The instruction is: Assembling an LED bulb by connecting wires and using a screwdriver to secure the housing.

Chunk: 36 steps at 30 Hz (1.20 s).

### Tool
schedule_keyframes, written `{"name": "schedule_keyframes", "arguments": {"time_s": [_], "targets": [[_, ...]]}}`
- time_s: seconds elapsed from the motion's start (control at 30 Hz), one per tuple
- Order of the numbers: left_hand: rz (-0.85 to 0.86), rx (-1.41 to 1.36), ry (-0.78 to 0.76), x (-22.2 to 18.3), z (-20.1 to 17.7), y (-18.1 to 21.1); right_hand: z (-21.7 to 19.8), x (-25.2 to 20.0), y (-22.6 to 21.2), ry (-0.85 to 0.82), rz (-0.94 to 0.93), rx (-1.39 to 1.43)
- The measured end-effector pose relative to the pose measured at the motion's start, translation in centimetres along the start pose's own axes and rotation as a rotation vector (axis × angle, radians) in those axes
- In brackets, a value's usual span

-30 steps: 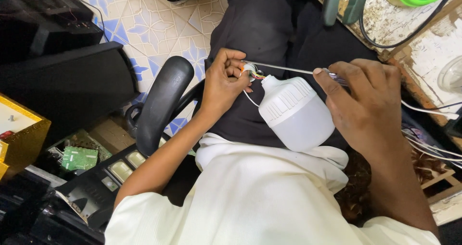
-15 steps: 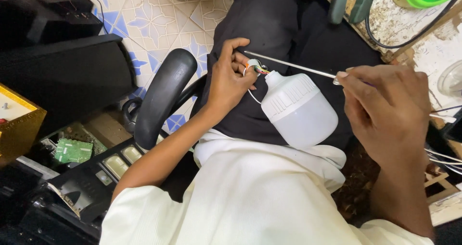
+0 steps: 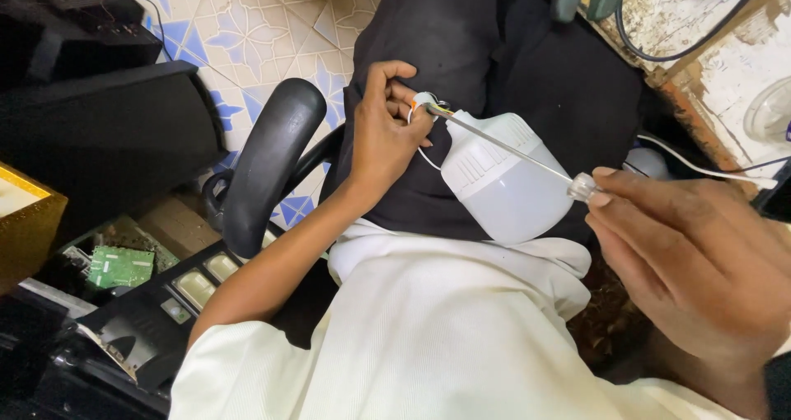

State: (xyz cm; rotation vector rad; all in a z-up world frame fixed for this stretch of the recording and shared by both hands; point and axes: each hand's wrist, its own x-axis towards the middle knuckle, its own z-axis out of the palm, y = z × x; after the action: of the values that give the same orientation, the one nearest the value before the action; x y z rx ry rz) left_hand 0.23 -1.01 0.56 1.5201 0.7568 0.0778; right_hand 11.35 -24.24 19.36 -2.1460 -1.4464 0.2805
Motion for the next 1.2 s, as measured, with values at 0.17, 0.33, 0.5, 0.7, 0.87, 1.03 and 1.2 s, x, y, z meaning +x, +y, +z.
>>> {"name": "schedule_keyframes", "arguments": {"time_s": [0.17, 0.33, 0.5, 0.7, 0.87, 1.03, 1.2], "targets": [[-0.007, -0.002, 0.031, 0.1, 0.1, -0.1, 0.0, 1.5, -1.4, 0.026, -0.046, -0.073], [-0.017, -0.016, 0.028, 0.0, 0.1, 0.1, 0.1, 1.4, -0.5, -0.061, -0.112, -0.007], [-0.016, -0.011, 0.03, 0.0, 0.1, 0.2, 0.6, 0.7, 0.1, -0.178, -0.2, -0.011], [-0.013, -0.004, 0.029, 0.0, 0.1, 0.4, 1.0, 1.2, -0.7, -0.165, -0.204, -0.095], [-0.02, 0.024, 0.037, 0.0, 0.1, 0.3, 1.6, 1.1, -0.6, -0.205, -0.287, -0.23], [0.035, 0.06, 0.052, -0.1, 0.1, 0.1, 2.3, 1.4, -0.7, -0.217, -0.374, -0.306], [0.051, 0.069, 0.059, -0.2, 0.1, 0.2, 2.7, 2.5, -1.2, -0.212, -0.453, -0.327]]}}
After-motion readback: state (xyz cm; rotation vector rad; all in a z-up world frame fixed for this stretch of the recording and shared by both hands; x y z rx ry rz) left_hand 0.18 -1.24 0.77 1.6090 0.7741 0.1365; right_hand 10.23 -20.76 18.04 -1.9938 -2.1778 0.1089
